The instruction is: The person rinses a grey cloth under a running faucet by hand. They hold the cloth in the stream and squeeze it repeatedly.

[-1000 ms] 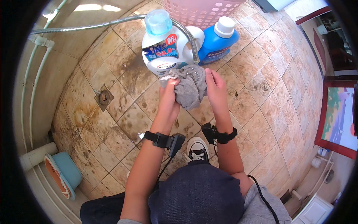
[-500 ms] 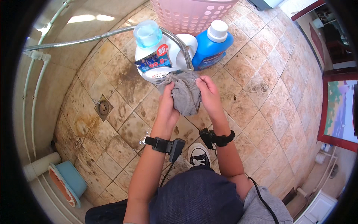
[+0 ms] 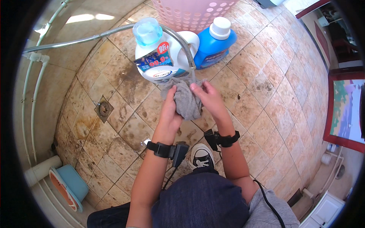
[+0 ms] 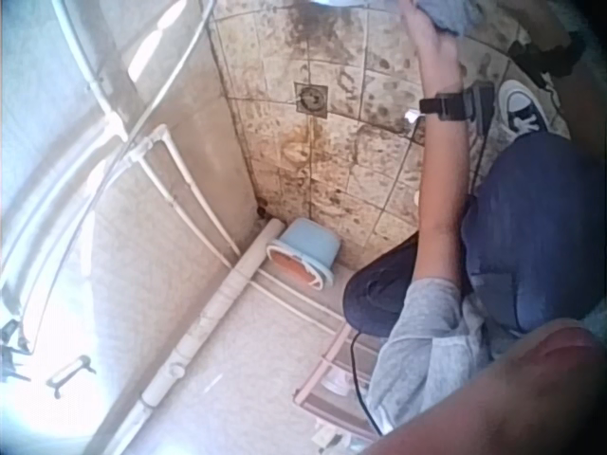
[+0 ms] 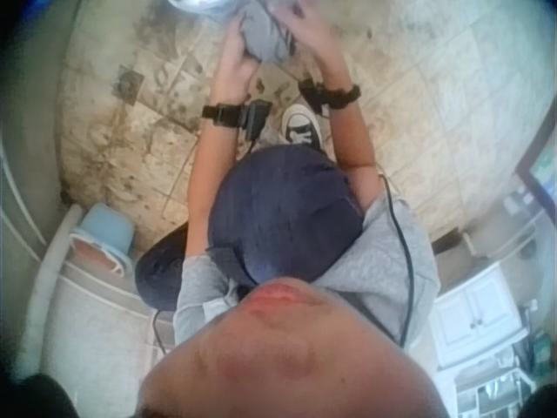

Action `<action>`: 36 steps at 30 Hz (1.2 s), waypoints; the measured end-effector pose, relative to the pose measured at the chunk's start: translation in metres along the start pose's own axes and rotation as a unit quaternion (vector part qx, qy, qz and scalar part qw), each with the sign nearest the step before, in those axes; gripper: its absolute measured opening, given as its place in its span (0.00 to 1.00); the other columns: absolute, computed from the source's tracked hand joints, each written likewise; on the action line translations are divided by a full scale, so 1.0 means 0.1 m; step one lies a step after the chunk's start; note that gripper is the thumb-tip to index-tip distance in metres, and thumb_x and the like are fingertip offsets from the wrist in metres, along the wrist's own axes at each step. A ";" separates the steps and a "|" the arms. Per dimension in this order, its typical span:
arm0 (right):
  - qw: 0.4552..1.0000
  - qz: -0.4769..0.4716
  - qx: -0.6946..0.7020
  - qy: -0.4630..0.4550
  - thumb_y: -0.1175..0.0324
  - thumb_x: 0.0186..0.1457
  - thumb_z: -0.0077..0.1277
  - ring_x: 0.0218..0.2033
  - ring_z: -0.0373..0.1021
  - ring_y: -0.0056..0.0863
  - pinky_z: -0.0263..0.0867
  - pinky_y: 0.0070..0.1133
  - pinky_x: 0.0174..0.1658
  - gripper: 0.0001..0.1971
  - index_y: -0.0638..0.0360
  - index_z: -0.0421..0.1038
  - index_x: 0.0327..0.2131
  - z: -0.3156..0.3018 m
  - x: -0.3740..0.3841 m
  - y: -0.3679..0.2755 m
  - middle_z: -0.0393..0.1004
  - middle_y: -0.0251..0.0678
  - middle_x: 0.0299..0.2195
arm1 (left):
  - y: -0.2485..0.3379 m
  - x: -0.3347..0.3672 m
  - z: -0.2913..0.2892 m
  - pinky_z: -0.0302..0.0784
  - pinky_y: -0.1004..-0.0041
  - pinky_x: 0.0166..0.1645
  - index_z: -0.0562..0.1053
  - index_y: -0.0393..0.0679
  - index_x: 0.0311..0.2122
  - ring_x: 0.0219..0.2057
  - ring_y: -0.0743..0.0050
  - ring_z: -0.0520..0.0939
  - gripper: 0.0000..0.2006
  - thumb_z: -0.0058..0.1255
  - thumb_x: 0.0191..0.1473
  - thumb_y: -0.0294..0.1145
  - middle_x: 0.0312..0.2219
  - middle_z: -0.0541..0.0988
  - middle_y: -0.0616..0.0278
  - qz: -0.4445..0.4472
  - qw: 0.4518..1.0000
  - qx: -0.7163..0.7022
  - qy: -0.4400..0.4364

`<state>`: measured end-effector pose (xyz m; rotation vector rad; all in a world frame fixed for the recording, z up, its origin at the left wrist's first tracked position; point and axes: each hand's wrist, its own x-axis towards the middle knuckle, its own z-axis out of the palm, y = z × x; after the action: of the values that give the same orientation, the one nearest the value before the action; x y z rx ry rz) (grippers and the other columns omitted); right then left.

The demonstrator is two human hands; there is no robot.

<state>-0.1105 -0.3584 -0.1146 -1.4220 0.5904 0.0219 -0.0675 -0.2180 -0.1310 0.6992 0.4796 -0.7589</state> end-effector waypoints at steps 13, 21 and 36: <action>0.984 0.070 0.161 -0.031 0.54 0.61 0.46 0.23 0.65 0.11 0.61 0.14 0.25 0.17 0.60 0.72 0.37 0.14 -0.01 0.09 0.71 0.23 0.26 | 0.15 -0.30 -0.01 0.72 0.64 0.53 0.69 0.37 0.51 0.48 0.63 0.77 0.20 0.45 0.61 0.42 0.47 0.76 0.56 0.056 0.996 0.034 0.067; 0.991 0.075 0.105 -0.038 0.52 0.59 0.49 0.22 0.66 0.11 0.63 0.13 0.23 0.16 0.55 0.72 0.38 0.04 -0.02 0.05 0.71 0.22 0.25 | 0.15 -0.36 0.07 0.76 0.67 0.48 0.69 0.35 0.48 0.43 0.67 0.79 0.18 0.48 0.58 0.36 0.42 0.77 0.57 0.084 0.992 0.079 0.059; 0.991 -0.013 0.128 -0.045 0.53 0.61 0.47 0.45 0.69 0.21 0.68 0.22 0.46 0.24 0.60 0.67 0.53 -0.07 -0.05 0.01 0.72 0.36 0.45 | 0.14 -0.04 0.03 0.73 0.66 0.51 0.69 0.39 0.48 0.45 0.67 0.77 0.17 0.47 0.53 0.30 0.43 0.76 0.60 0.073 0.995 0.062 -0.028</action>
<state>-0.1176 -0.3627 -0.1139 -1.1723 0.4814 -0.0109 -0.0589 -0.2109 -0.1210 0.8173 0.3289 -0.6732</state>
